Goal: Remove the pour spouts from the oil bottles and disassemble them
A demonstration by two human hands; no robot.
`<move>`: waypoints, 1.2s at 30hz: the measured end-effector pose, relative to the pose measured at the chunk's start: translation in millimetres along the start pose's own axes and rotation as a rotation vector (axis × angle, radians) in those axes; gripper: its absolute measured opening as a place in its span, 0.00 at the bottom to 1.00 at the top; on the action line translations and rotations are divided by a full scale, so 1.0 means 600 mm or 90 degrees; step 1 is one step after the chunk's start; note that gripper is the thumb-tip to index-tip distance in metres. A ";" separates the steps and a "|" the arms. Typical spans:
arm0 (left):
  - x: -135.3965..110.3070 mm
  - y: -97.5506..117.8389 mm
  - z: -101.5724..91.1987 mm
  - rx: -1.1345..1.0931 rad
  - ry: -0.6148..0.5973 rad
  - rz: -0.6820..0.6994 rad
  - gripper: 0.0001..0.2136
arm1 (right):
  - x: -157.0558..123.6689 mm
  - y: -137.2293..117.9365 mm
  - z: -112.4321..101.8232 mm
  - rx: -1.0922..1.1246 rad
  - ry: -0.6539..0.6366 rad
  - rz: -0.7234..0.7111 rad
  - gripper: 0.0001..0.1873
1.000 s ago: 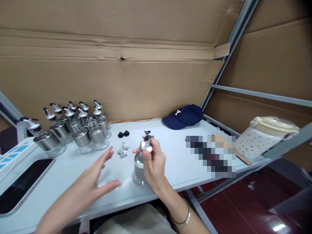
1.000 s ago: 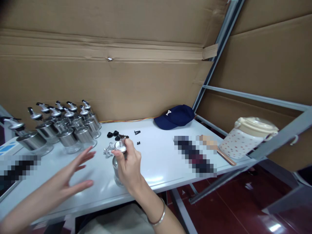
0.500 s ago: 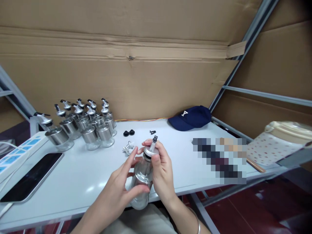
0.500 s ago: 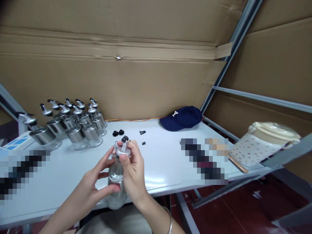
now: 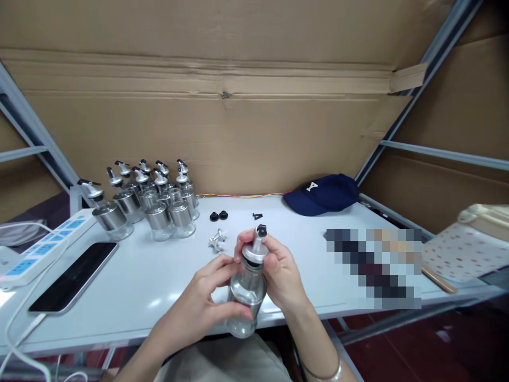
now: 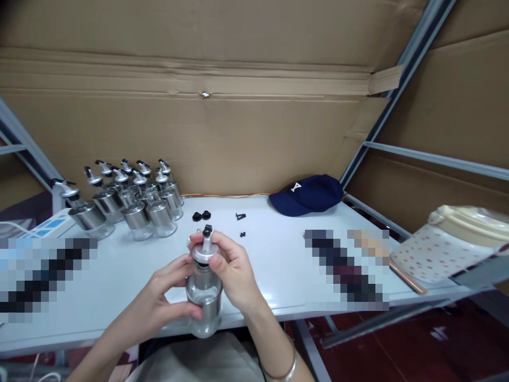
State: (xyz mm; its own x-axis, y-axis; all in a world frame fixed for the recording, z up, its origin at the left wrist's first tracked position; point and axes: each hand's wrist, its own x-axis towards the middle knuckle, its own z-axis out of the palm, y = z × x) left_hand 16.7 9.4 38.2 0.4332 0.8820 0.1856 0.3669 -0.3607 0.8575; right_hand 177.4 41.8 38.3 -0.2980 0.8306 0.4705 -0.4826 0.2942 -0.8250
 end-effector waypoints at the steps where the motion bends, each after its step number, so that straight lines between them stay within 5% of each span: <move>1: 0.002 -0.004 -0.001 -0.010 -0.013 0.002 0.18 | 0.001 0.001 -0.003 0.027 -0.015 0.029 0.24; 9: 0.015 -0.029 0.001 -0.093 -0.019 0.013 0.20 | 0.013 0.007 0.005 0.039 0.048 0.095 0.27; 16: 0.020 -0.034 0.006 -0.101 -0.018 0.037 0.16 | -0.006 0.015 0.013 -0.233 0.081 -0.152 0.19; 24: 0.017 -0.037 0.000 -0.065 -0.037 0.031 0.16 | -0.002 0.014 -0.002 -0.438 -0.001 -0.322 0.19; 27: 0.017 -0.037 0.000 -0.063 -0.037 0.024 0.16 | 0.003 0.015 0.005 -0.332 0.037 -0.257 0.18; 32: 0.018 -0.040 0.002 -0.070 -0.028 0.020 0.17 | 0.034 -0.021 -0.012 0.075 0.316 -0.179 0.22; 36: 0.017 -0.039 0.001 -0.067 -0.030 0.029 0.16 | 0.045 -0.035 -0.043 0.283 0.388 0.015 0.16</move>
State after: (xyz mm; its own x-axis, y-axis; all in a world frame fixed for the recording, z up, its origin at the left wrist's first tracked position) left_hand 13.1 26.7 19.9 0.4864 0.8492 0.2055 0.2581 -0.3643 0.8948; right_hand 200.6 70.3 60.6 0.1335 0.9868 0.0919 -0.8068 0.1620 -0.5682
